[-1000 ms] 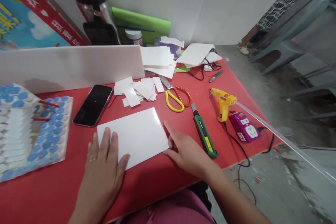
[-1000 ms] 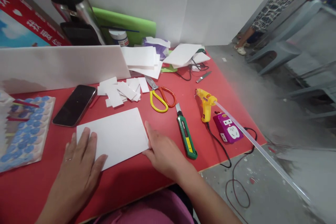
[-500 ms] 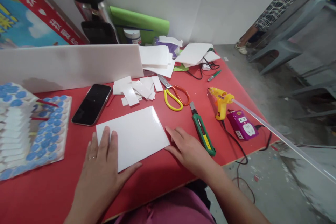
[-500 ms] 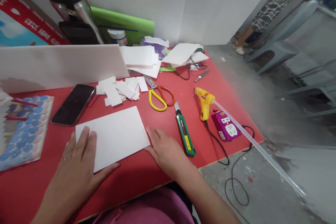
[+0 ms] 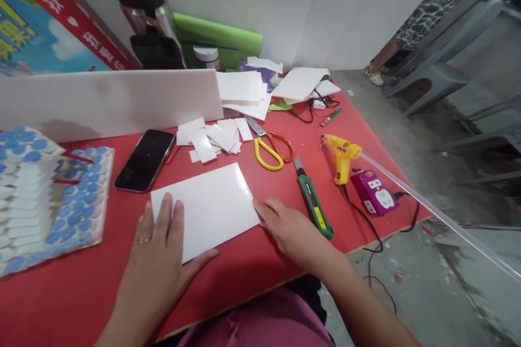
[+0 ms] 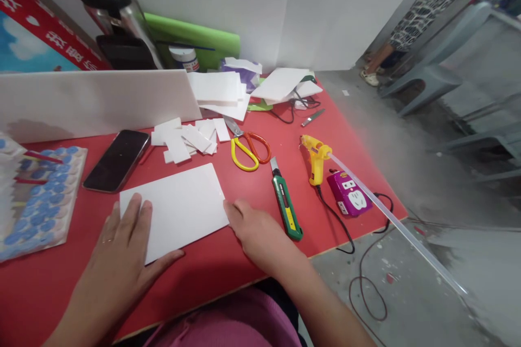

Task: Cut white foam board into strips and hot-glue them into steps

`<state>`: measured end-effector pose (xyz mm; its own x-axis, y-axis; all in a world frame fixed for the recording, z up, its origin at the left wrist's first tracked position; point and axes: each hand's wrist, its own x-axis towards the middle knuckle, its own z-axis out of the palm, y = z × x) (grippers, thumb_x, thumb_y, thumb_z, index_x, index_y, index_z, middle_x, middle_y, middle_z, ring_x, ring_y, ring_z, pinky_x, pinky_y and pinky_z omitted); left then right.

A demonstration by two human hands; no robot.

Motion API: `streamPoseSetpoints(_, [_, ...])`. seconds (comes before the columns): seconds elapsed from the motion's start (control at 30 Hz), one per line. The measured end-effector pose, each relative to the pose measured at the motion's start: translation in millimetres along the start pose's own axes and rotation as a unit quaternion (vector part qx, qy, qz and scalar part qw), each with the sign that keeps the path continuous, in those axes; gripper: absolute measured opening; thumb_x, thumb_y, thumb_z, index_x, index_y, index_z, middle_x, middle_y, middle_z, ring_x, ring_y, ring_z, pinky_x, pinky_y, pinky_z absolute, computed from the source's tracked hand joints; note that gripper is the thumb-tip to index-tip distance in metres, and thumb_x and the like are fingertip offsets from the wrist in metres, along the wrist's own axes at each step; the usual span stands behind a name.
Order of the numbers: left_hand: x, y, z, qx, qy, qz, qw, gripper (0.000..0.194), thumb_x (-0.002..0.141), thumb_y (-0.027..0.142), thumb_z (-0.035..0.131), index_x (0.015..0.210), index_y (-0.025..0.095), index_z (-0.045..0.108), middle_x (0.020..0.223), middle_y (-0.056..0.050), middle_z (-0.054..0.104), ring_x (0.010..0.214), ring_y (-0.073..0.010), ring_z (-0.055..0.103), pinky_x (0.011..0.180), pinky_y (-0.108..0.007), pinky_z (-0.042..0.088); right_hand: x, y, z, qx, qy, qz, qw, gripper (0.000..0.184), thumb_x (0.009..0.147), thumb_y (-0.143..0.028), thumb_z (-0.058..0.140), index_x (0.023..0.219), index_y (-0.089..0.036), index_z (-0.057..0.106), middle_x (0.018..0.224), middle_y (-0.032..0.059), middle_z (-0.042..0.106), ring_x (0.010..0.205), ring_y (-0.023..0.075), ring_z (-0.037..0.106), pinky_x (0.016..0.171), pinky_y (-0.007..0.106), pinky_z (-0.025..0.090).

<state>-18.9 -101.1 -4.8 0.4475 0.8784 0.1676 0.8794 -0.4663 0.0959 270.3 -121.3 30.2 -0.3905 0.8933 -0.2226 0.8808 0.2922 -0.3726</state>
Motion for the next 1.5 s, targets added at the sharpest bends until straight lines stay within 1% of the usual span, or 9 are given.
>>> streamPoseSetpoints(0.37, [-0.3,-0.8,-2.2,0.010,-0.010,-0.002,1.000,0.114,0.092,0.087,0.024,0.167,0.001,0.015,0.170,-0.034,0.026,0.157,-0.0583,0.019,0.119,-0.073,0.031,2.1,2.2,-2.1,-0.007,0.010,-0.007,1.000,0.062,0.092,0.002,0.041,0.153,-0.010,0.046,0.126,0.0162,0.063,0.084,0.0212,0.065,0.074,0.033,0.051])
streamPoseSetpoints(0.67, [1.7,0.7,-4.0,0.011,-0.007,-0.002,1.000,0.113,0.094,0.085,0.023,0.164,-0.004,0.024,0.169,-0.036,0.027,0.157,-0.0575,0.019,0.120,-0.072,0.029,2.1,7.0,12.8,-0.020,0.072,-0.010,0.997,0.059,0.094,0.001,0.044,0.152,-0.010,0.050,0.125,0.0168,0.064,0.086,0.0218,0.065,0.073,0.031,0.051])
streamPoseSetpoints(0.87, [2.2,1.5,-3.5,0.010,-0.012,-0.015,1.000,0.112,0.093,0.086,0.021,0.166,0.000,0.022,0.170,-0.033,0.026,0.159,-0.0551,0.017,0.122,-0.070,0.028,4.1,3.6,9.2,-0.023,0.054,0.000,0.998,0.056,0.096,-0.001,0.043,0.150,-0.010,0.051,0.126,0.0179,0.065,0.083,0.0216,0.067,0.073,0.032,0.055])
streamPoseSetpoints(0.97, [2.1,2.8,-4.2,0.008,-0.011,-0.021,1.000,0.114,0.093,0.087,0.019,0.164,-0.003,0.026,0.170,-0.034,0.026,0.159,-0.0541,0.018,0.123,-0.069,0.026,2.5,4.4,2.7,0.029,0.066,0.008,0.997,0.051,0.102,-0.009,0.042,0.153,-0.009,0.048,0.127,0.0196,0.065,0.094,0.0250,0.069,0.082,0.037,0.059])
streamPoseSetpoints(1.07, [1.7,4.6,-5.1,0.005,-0.010,-0.028,1.000,0.115,0.093,0.087,0.018,0.162,-0.004,0.029,0.170,-0.034,0.027,0.159,-0.0526,0.018,0.124,-0.068,0.025,-3.8,6.6,-0.7,0.083,0.116,0.030,0.989,0.050,0.106,-0.018,0.044,0.154,-0.006,0.044,0.128,0.0213,0.067,0.105,0.0278,0.069,0.091,0.042,0.061])
streamPoseSetpoints(1.17, [2.0,5.9,-5.8,0.002,-0.012,-0.034,0.999,0.114,0.093,0.087,0.018,0.163,-0.003,0.028,0.170,-0.033,0.026,0.160,-0.0518,0.017,0.125,-0.068,0.025,-11.4,6.1,0.5,0.087,0.180,0.044,0.979,0.046,0.106,-0.016,0.043,0.150,-0.007,0.051,0.123,0.0199,0.070,0.103,0.0281,0.070,0.089,0.043,0.061])
streamPoseSetpoints(1.27, [2.9,5.5,-5.9,0.000,-0.009,-0.030,1.000,0.110,0.095,0.085,0.022,0.163,-0.002,0.027,0.170,-0.034,0.026,0.159,-0.0528,0.017,0.124,-0.069,0.026,-14.9,0.9,1.3,0.070,0.229,0.004,0.971,0.041,0.105,-0.012,0.043,0.141,-0.009,0.061,0.121,0.0186,0.071,0.107,0.0279,0.068,0.093,0.043,0.059])
streamPoseSetpoints(1.37, [3.0,3.5,-4.9,-0.009,-0.003,-0.020,1.000,0.107,0.095,0.082,0.028,0.164,0.000,0.026,0.169,-0.035,0.028,0.158,-0.0541,0.021,0.122,-0.071,0.029,-11.6,-6.5,-0.4,0.046,0.221,-0.054,0.973,0.041,0.102,-0.007,0.044,0.137,-0.011,0.065,0.128,0.0179,0.070,0.117,0.0289,0.062,0.101,0.046,0.055])
streamPoseSetpoints(1.5, [1.1,2.0,-3.6,-0.025,0.005,-0.012,1.000,0.102,0.097,0.079,0.033,0.165,0.003,0.025,0.167,-0.035,0.032,0.157,-0.0539,0.024,0.120,-0.073,0.030,-0.8,-14.1,0.6,0.014,0.181,-0.088,0.979,0.042,0.104,-0.009,0.045,0.143,-0.011,0.060,0.147,0.0168,0.064,0.140,0.0315,0.048,0.110,0.052,0.046])
